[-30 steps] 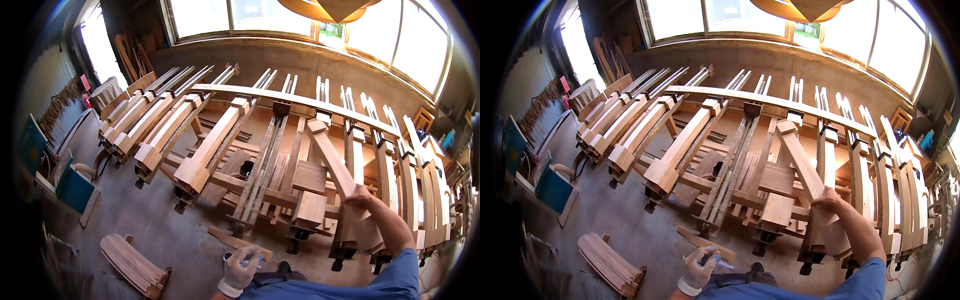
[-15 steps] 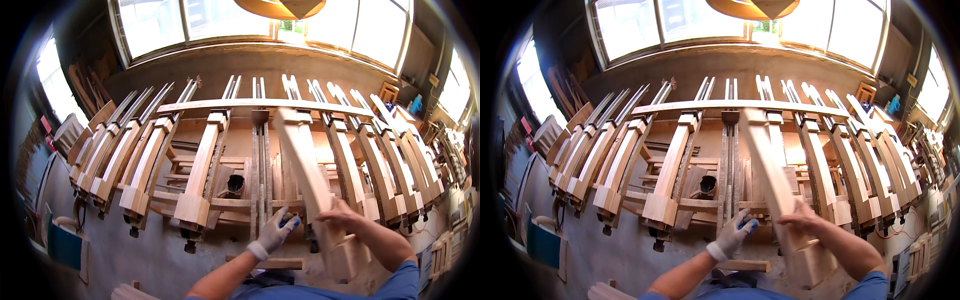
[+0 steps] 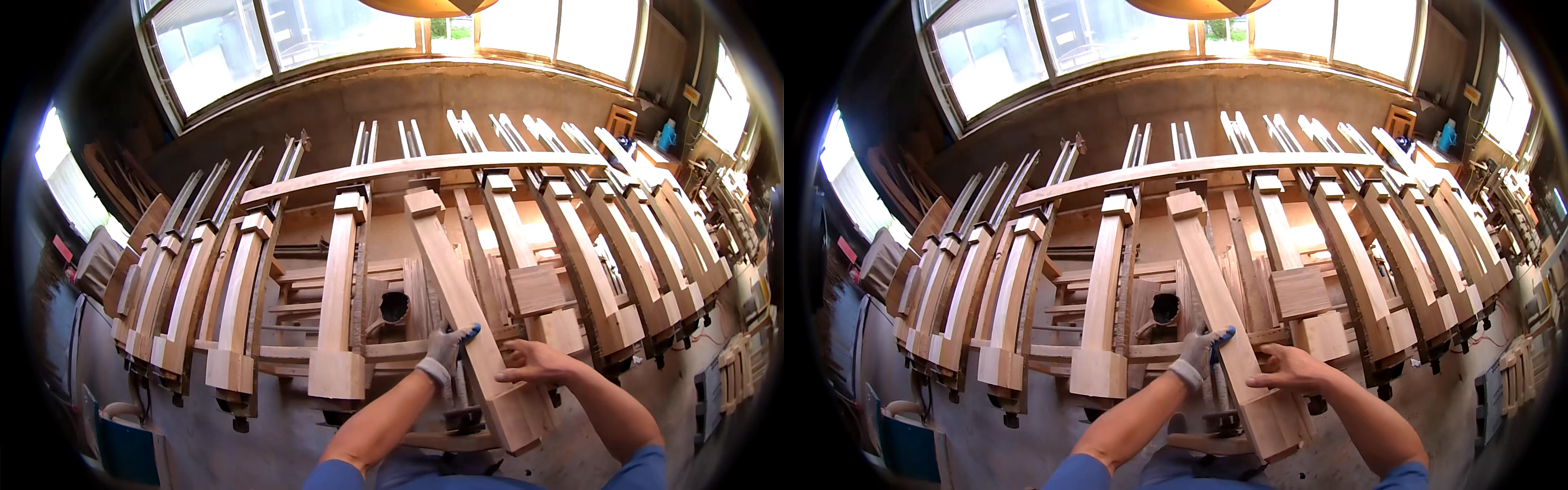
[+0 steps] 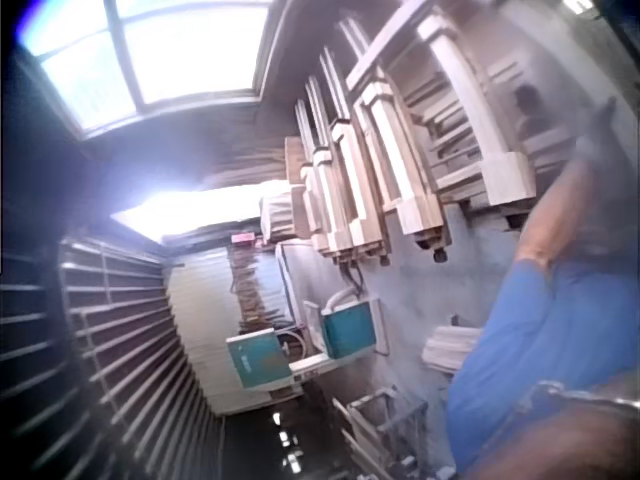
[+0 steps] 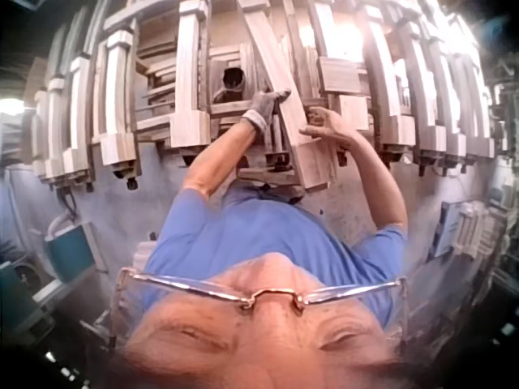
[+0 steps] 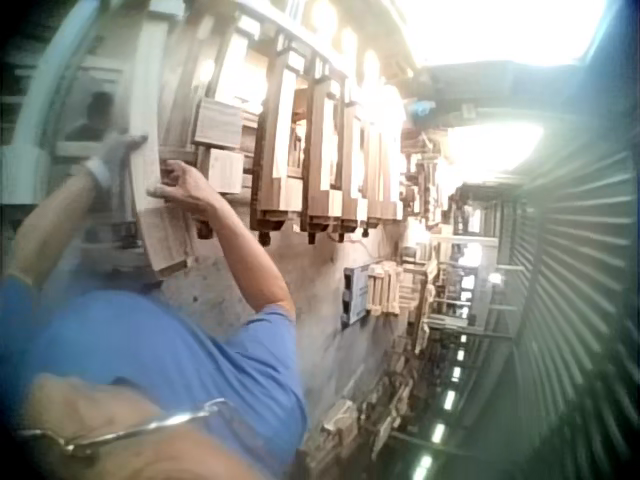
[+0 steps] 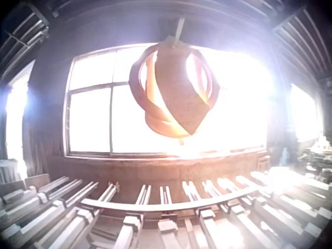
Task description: The person applies glue to small wooden blocks and uses a nail gun to fasten them to longer wooden planks. They repeatedly pick up blocks, apply adhesive, and drive nails into the joints to assemble furniture frames.
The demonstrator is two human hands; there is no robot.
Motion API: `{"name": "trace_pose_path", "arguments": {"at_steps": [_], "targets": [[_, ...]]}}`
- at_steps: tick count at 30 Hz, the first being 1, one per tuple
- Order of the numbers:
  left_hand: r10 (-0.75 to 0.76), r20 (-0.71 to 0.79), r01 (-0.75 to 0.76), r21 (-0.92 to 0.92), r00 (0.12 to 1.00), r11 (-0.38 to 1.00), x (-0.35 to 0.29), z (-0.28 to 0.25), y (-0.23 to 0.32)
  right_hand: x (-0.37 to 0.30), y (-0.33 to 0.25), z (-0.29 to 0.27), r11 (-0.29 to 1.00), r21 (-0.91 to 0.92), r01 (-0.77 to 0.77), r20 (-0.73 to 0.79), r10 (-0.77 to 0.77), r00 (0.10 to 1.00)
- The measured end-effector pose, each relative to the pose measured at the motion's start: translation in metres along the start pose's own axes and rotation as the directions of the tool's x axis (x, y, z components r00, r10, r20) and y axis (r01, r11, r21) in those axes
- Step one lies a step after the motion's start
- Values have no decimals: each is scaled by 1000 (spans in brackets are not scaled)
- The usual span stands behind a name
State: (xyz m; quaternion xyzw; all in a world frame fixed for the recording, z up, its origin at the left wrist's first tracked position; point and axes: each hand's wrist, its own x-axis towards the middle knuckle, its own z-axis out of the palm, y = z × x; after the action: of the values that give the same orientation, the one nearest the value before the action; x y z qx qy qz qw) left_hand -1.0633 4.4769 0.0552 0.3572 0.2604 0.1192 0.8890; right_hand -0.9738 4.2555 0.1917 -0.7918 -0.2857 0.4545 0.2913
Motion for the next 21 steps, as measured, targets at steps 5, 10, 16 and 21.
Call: {"name": "trace_pose_path", "arguments": {"at_steps": [5, 10, 16, 21], "targets": [[-148, 26, 146, 65, 989, 987, 39, -24, 35, -44, 41, 52, 961, 248, -120, -191, 170, 967], [-233, 84, 228, 64, 969, 972, 88, -48, 55, -37, 31, 107, 747, 650, -140, -123, 286, 950], [-314, 94, 305, 104, 945, 947, 138, -62, 49, -2, 24, 116, 641, 766, -51, -186, 297, 937], [-315, 127, 309, 66, 941, 949, 167, -72, 31, 8, 19, 103, 864, 489, -118, -315, 301, 900]]}}
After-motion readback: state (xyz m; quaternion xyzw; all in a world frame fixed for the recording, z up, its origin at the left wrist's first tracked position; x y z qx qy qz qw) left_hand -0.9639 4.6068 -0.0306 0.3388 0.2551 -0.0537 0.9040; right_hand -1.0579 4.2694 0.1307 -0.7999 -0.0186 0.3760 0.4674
